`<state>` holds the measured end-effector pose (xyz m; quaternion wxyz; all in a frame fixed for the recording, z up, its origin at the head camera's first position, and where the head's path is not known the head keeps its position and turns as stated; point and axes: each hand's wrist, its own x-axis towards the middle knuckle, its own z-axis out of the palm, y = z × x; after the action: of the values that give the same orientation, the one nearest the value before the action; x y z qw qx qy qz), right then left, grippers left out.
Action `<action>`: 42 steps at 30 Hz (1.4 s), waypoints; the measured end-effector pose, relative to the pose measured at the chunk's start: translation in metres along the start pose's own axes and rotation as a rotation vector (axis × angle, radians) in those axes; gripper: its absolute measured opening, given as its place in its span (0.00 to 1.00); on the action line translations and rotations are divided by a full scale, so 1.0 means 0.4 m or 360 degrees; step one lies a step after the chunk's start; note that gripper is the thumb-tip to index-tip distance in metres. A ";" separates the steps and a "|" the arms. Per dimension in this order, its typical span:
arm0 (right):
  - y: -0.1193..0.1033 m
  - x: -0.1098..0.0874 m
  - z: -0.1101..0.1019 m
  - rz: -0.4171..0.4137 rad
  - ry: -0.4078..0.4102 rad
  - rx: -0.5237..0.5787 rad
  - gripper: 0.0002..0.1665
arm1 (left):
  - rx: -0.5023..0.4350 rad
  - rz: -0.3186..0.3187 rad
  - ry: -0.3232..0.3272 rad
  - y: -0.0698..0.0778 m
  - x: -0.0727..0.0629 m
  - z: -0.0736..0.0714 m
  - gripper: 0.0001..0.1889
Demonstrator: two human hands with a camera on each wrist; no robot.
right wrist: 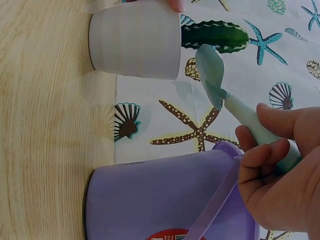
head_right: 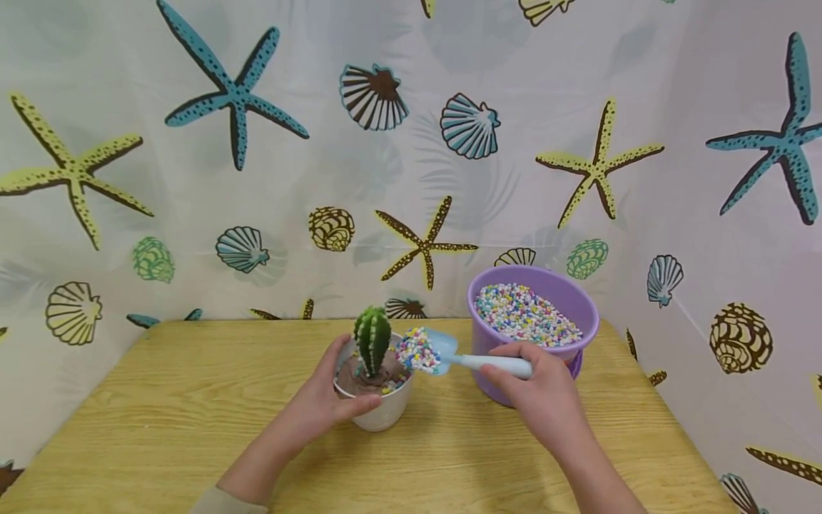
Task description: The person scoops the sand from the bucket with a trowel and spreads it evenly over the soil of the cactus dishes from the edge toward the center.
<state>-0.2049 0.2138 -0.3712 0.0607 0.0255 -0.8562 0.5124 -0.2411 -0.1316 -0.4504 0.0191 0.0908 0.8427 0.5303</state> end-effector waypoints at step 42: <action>-0.020 0.008 0.079 -0.0241 0.0138 -0.0311 0.15 | -0.0051 0.0035 0.0106 0.021 -0.022 0.015 0.66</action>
<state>-0.2098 0.1824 -0.3787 0.1383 0.0621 -0.8942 0.4212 -0.2307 -0.1242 -0.4461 -0.0133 0.0821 0.8333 0.5465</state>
